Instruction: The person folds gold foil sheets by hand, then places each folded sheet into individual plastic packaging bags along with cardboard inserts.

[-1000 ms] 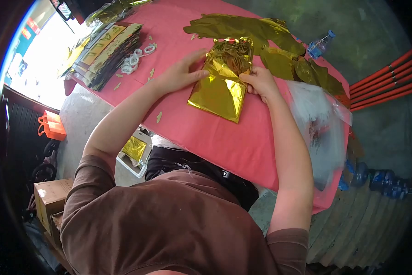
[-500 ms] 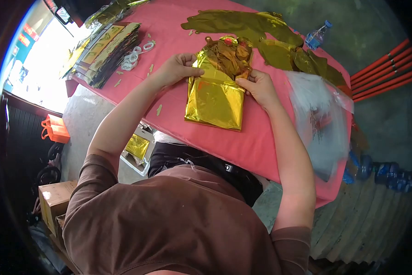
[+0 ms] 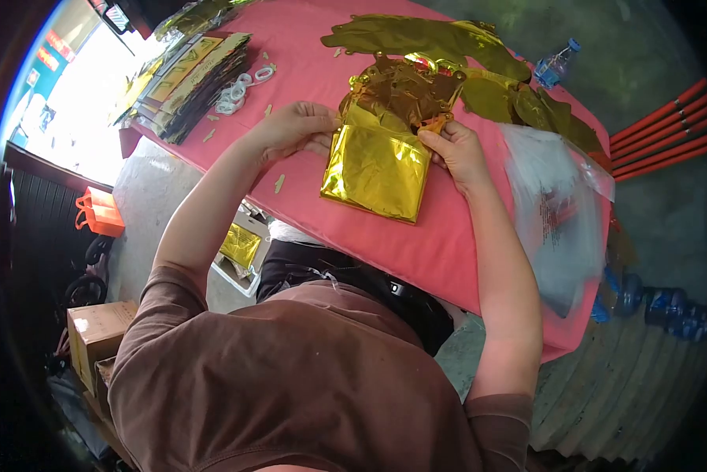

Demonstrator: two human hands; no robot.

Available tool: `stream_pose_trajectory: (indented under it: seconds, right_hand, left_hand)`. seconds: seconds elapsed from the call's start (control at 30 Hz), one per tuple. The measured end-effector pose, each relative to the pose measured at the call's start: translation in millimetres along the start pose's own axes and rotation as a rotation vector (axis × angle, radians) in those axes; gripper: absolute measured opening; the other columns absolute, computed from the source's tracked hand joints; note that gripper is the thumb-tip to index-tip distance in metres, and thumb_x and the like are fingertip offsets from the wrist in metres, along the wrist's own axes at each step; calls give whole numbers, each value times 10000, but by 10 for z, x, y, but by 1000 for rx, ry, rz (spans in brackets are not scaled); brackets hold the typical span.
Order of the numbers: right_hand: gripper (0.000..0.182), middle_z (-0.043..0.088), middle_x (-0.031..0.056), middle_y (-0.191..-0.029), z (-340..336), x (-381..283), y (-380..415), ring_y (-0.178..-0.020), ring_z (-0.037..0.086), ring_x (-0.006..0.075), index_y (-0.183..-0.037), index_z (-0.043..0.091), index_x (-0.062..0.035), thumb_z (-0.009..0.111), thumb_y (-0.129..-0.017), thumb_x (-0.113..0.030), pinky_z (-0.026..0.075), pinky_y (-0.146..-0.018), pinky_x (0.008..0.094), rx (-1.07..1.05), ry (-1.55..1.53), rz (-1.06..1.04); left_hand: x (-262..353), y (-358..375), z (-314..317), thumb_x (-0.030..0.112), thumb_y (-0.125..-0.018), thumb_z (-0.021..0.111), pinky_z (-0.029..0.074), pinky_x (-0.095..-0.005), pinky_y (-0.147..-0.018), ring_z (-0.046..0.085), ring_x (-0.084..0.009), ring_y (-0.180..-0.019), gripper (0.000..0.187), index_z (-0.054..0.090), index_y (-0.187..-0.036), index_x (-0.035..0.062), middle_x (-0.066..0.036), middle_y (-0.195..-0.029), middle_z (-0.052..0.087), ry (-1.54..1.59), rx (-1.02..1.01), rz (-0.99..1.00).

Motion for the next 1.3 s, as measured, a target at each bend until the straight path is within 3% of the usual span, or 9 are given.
stream_pose_trajectory:
  seconds: [0.17,0.43,0.87,1.07,1.13,1.3]
  right_hand:
    - [118,582,-41,-689,-10,-4,9,-515,445,24,-884,612,-79,672,-812,-150,327,-452,164,4,30,-6]
    - [130,584,-41,-686,13,-8,18,-513,455,28,-883,603,-82,673,-815,-169,340,-456,170,-3,50,-14]
    - [151,604,-42,-691,126,-50,16,-489,457,8,-902,609,-75,674,-811,-177,305,-420,144,-45,78,-23]
    - [128,606,-41,-679,132,-59,6,-477,459,9,-885,614,-80,667,-816,-174,303,-411,147,-43,76,-59]
    - [123,606,-40,-676,118,-41,-6,-475,459,9,-883,614,-80,664,-818,-172,303,-411,147,-38,71,-56]
    - [114,608,-38,-673,115,-24,0,-472,459,9,-878,613,-81,658,-824,-170,303,-410,147,-34,56,-62]
  left_hand:
    - [19,5,12,117,-891,549,552,-249,-639,661,-147,-716,175,609,-990,-14,-100,-869,669,-82,81,-24]
    - [45,-9,-50,106,-835,623,503,-216,-556,596,-83,-621,75,595,-866,43,-17,-739,622,-189,229,44]
    - [72,-124,-128,43,-769,661,438,-204,-501,551,-77,-593,141,521,-782,55,-13,-674,574,-284,251,75]
    - [282,-8,-29,70,-746,672,435,-241,-517,535,-85,-576,198,495,-828,32,-12,-636,548,-529,364,346]
    - [431,80,41,95,-747,686,417,-262,-553,534,-86,-597,246,490,-884,35,-17,-633,553,-719,447,522]
    - [421,109,58,101,-756,681,437,-288,-585,550,-117,-627,251,493,-913,42,-41,-665,586,-674,454,493]
Point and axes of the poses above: each hand's wrist, its own y-axis away from the middle knuckle, its own z-axis out of the palm, x = y × z, the point moved 10 cm from there along -y, towards the middle knuckle
